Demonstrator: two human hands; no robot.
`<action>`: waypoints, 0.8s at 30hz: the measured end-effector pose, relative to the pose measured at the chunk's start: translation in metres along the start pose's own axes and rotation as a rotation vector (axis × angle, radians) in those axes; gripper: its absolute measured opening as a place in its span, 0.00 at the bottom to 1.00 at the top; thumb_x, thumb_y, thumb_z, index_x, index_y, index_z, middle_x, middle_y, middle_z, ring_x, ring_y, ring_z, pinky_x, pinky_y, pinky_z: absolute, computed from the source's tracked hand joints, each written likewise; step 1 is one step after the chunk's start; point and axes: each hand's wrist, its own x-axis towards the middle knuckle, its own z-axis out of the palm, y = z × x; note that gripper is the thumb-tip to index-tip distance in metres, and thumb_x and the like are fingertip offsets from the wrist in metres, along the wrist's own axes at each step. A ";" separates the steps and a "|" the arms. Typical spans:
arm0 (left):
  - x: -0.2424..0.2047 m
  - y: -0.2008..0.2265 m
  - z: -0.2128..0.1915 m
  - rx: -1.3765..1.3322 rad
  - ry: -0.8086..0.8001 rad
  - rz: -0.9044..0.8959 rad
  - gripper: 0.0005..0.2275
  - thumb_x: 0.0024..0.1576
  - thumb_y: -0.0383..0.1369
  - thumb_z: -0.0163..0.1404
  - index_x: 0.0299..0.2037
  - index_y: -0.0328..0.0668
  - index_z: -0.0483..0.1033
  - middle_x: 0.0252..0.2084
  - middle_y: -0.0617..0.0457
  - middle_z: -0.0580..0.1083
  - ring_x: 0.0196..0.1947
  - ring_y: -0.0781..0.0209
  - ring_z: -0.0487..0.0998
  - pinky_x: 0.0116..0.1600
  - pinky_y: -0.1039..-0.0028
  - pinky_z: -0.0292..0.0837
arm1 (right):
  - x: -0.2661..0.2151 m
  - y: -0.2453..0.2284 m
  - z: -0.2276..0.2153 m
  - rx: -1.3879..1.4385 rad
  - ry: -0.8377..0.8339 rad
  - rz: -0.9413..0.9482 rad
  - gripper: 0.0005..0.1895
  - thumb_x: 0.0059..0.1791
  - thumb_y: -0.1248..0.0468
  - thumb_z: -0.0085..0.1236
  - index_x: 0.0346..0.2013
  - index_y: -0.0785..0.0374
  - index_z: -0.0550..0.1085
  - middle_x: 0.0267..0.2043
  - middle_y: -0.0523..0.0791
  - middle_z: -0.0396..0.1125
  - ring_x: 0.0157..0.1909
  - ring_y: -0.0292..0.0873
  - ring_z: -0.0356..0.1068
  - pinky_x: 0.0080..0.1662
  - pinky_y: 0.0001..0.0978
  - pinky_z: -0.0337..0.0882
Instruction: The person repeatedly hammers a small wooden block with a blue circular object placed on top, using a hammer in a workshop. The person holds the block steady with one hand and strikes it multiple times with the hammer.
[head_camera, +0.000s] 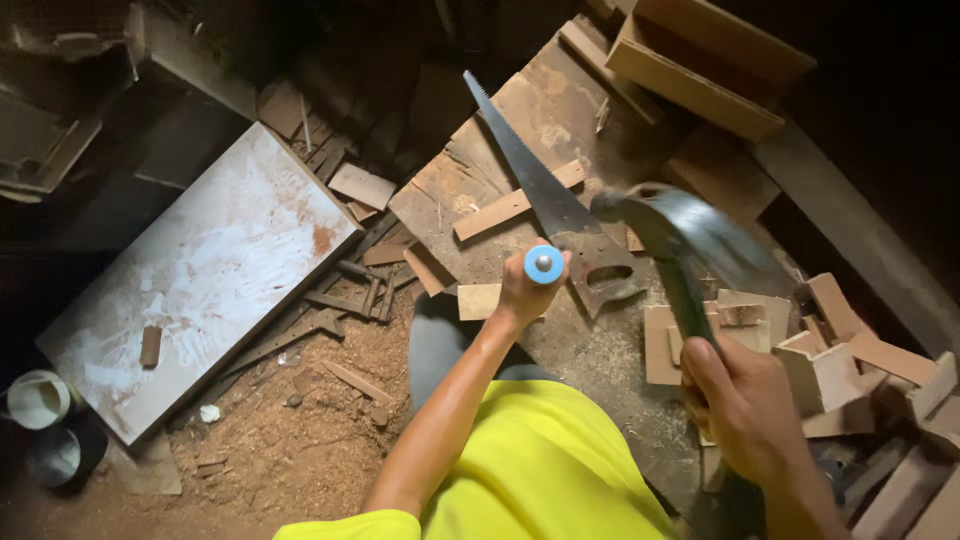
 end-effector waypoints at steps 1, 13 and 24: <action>-0.002 -0.001 0.001 0.000 -0.003 -0.006 0.09 0.58 0.28 0.60 0.31 0.37 0.71 0.23 0.49 0.71 0.22 0.59 0.73 0.31 0.70 0.70 | -0.004 -0.007 0.003 0.002 0.037 -0.081 0.29 0.53 0.42 0.40 0.21 0.60 0.69 0.12 0.39 0.59 0.10 0.35 0.57 0.14 0.31 0.58; -0.010 -0.004 0.003 0.028 0.023 -0.030 0.09 0.58 0.27 0.59 0.30 0.36 0.71 0.24 0.47 0.71 0.23 0.57 0.71 0.32 0.69 0.69 | 0.000 -0.056 0.008 -0.319 -0.048 0.045 0.27 0.53 0.45 0.43 0.25 0.63 0.75 0.10 0.44 0.62 0.12 0.39 0.58 0.18 0.40 0.60; -0.020 -0.013 0.009 0.039 0.023 -0.022 0.09 0.59 0.29 0.59 0.31 0.37 0.72 0.26 0.48 0.72 0.24 0.60 0.71 0.33 0.69 0.70 | -0.005 -0.051 0.010 -0.250 -0.085 0.034 0.30 0.53 0.43 0.45 0.21 0.65 0.71 0.12 0.42 0.58 0.14 0.40 0.56 0.20 0.40 0.58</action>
